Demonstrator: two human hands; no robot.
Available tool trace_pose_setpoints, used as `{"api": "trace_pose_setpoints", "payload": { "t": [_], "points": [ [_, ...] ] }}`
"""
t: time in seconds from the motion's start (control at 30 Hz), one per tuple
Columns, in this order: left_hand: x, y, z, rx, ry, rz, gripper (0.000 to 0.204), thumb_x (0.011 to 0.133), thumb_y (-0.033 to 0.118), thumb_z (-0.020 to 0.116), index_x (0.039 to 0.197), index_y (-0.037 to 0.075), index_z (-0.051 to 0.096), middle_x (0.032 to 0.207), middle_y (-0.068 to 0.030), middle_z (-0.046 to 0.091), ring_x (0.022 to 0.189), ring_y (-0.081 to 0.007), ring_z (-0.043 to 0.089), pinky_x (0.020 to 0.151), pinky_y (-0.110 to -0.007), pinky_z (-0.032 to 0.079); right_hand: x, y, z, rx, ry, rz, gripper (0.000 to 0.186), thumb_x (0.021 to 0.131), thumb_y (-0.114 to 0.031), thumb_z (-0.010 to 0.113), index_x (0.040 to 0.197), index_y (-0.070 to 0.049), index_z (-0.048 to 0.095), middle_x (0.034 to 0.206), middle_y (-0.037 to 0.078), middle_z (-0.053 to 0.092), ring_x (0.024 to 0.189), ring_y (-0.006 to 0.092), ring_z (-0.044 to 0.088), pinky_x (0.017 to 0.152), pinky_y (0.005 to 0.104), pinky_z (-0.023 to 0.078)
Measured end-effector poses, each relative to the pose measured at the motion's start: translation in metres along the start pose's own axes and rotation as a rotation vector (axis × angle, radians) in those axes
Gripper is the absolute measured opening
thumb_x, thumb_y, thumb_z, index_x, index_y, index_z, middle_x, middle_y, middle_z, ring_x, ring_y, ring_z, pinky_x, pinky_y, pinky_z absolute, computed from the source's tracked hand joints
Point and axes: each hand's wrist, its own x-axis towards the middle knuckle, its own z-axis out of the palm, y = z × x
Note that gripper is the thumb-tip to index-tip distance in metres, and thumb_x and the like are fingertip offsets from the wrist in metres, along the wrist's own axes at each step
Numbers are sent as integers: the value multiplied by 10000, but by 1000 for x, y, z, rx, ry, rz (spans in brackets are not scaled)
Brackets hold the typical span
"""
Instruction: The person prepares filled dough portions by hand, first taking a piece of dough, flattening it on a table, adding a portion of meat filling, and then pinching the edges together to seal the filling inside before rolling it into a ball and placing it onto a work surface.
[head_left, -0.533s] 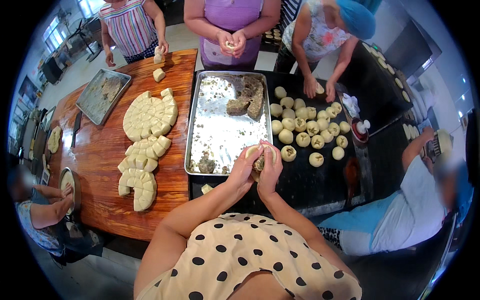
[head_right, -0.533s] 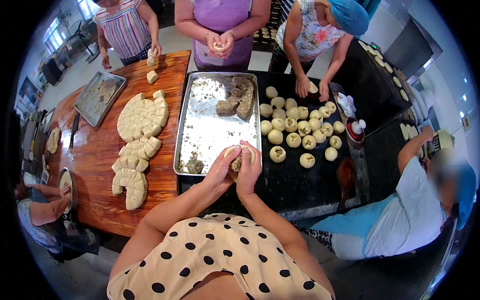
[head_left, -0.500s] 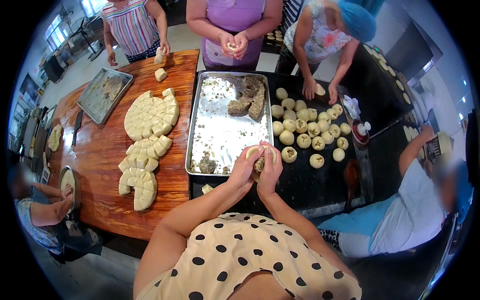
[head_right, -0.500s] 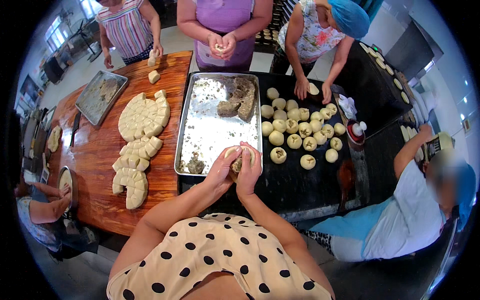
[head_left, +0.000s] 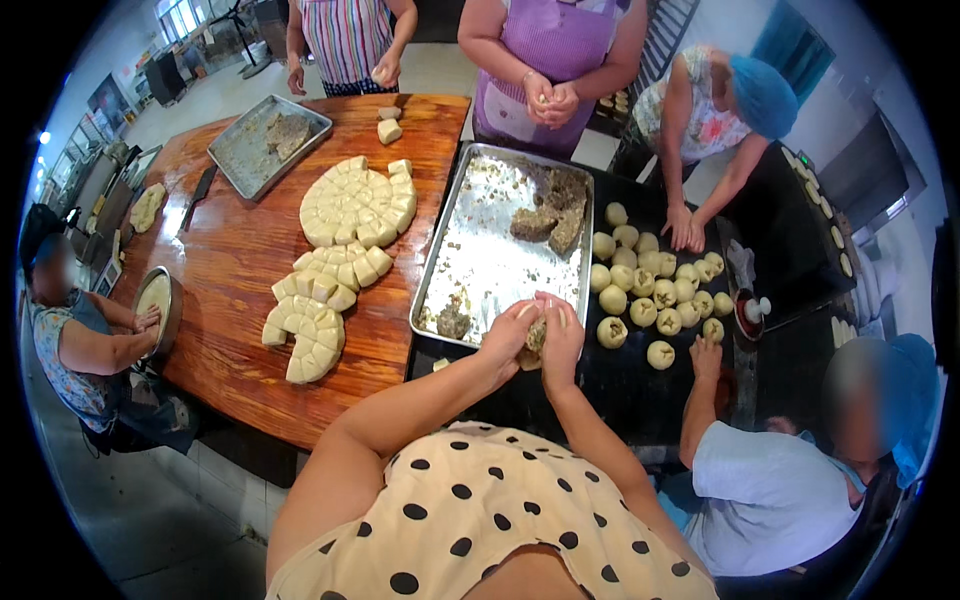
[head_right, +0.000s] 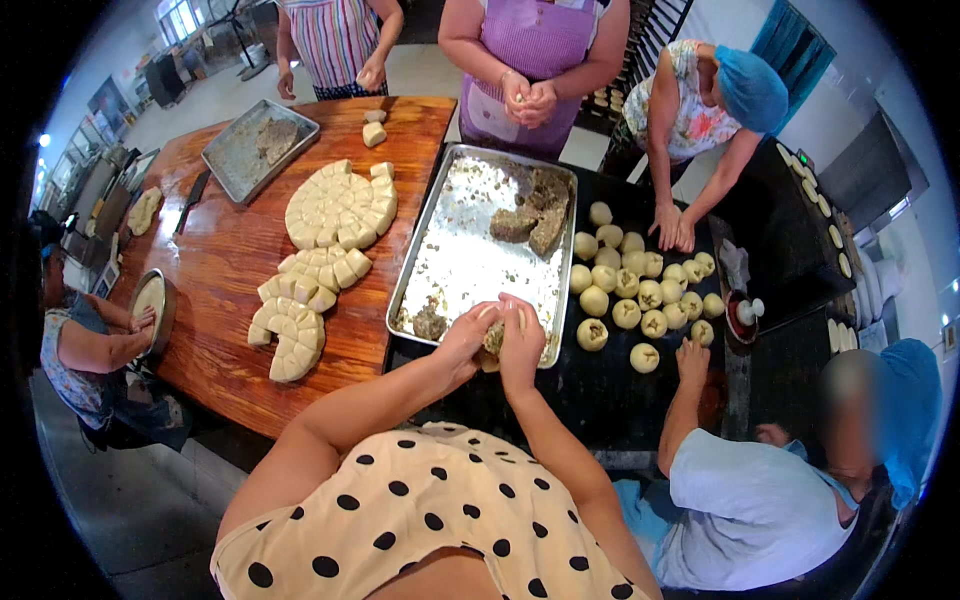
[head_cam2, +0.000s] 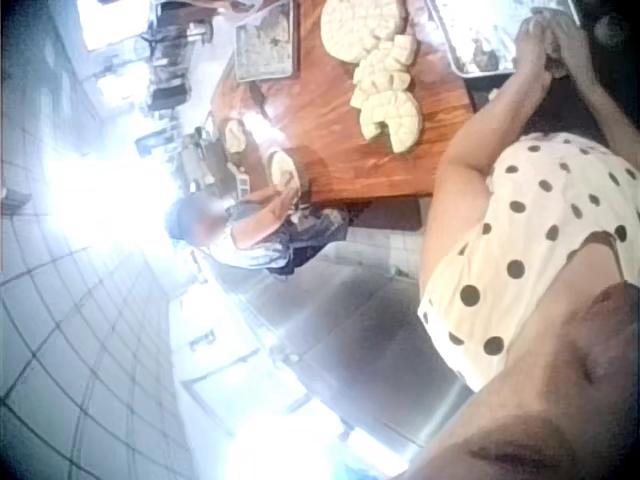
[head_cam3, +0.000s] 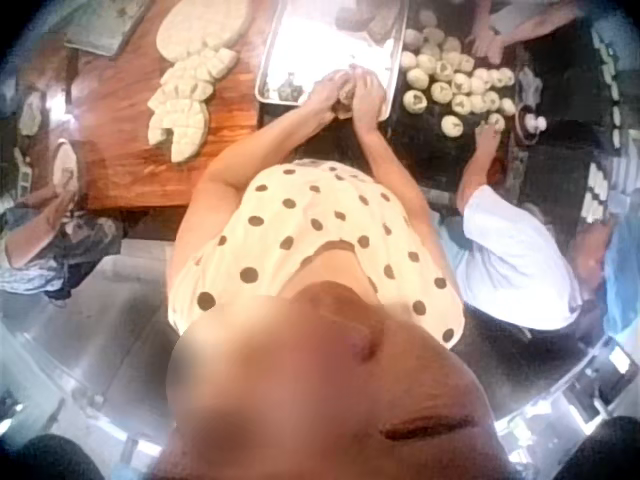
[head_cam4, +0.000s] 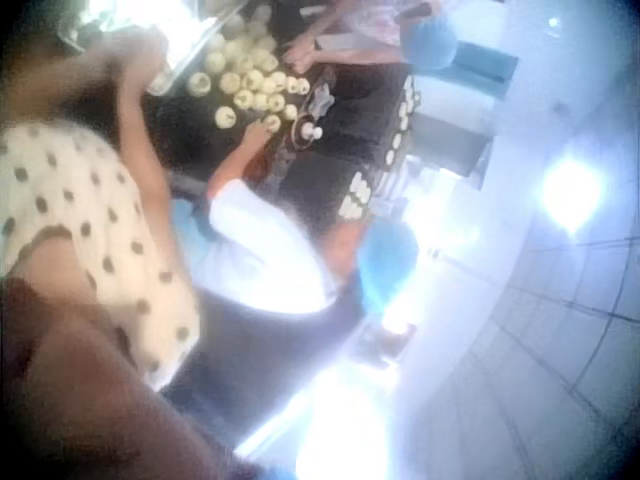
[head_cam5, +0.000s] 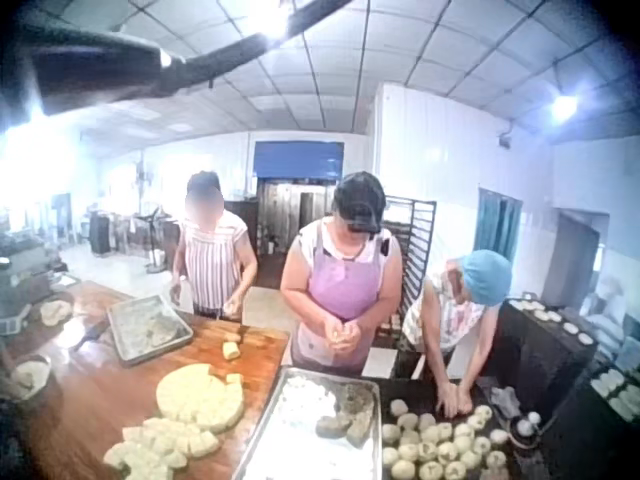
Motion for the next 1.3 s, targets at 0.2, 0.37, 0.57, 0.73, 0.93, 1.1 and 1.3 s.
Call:
{"api": "trace_pose_setpoints", "payload": {
  "t": [0.2,0.37,0.57,0.73,0.93,1.1,1.3],
  "points": [
    [-5,14,10,48,-86,-126,435,1008,499,509,1111,93,624,946,-30,636,835,-123,603,725,-282,498,-8,13,-7,160,124,72,286,1030,-211,500,1094,18,658,1017,94,694,936,177,618,877,311,467],
    [2,-14,3,339,118,248,536,1014,508,487,909,22,686,795,-30,648,708,-128,568,672,-294,474,-31,-12,14,-383,166,-358,301,1028,-220,474,1111,15,643,1069,145,677,982,303,636,1073,439,403],
    [-1,-8,7,422,93,238,542,1006,537,488,913,36,673,741,-16,609,638,-129,552,640,-280,477,-27,-20,2,6,98,-187,370,1043,-288,440,1177,11,614,1108,140,674,1077,257,631,1121,439,359],
    [21,-16,-15,756,137,324,609,996,549,491,1115,-29,642,884,-123,692,800,-200,663,752,-328,517,-24,-25,1,97,88,31,407,1050,-343,439,1133,5,632,1032,123,681,966,206,623,938,351,450],
    [21,1,19,1250,102,253,829,988,656,324,1458,-25,360,1141,-253,660,994,-326,685,882,-371,524,-17,0,-3,293,194,58,347,1041,-290,485,1054,19,643,953,88,661,863,189,585,790,319,458],
    [-8,24,17,476,-230,70,645,981,640,427,1276,80,551,1147,-112,638,1054,-173,637,878,-344,532,-4,-28,-17,852,271,292,419,1024,-404,473,1033,-21,644,999,77,673,942,191,637,854,318,511],
    [-25,-19,23,41,-23,190,315,1018,344,551,1176,76,605,994,-45,641,864,-118,602,766,-282,501,-24,-11,13,255,316,-89,205,970,-155,620,1059,21,675,1080,89,695,978,150,622,899,307,491]
  ]
}}
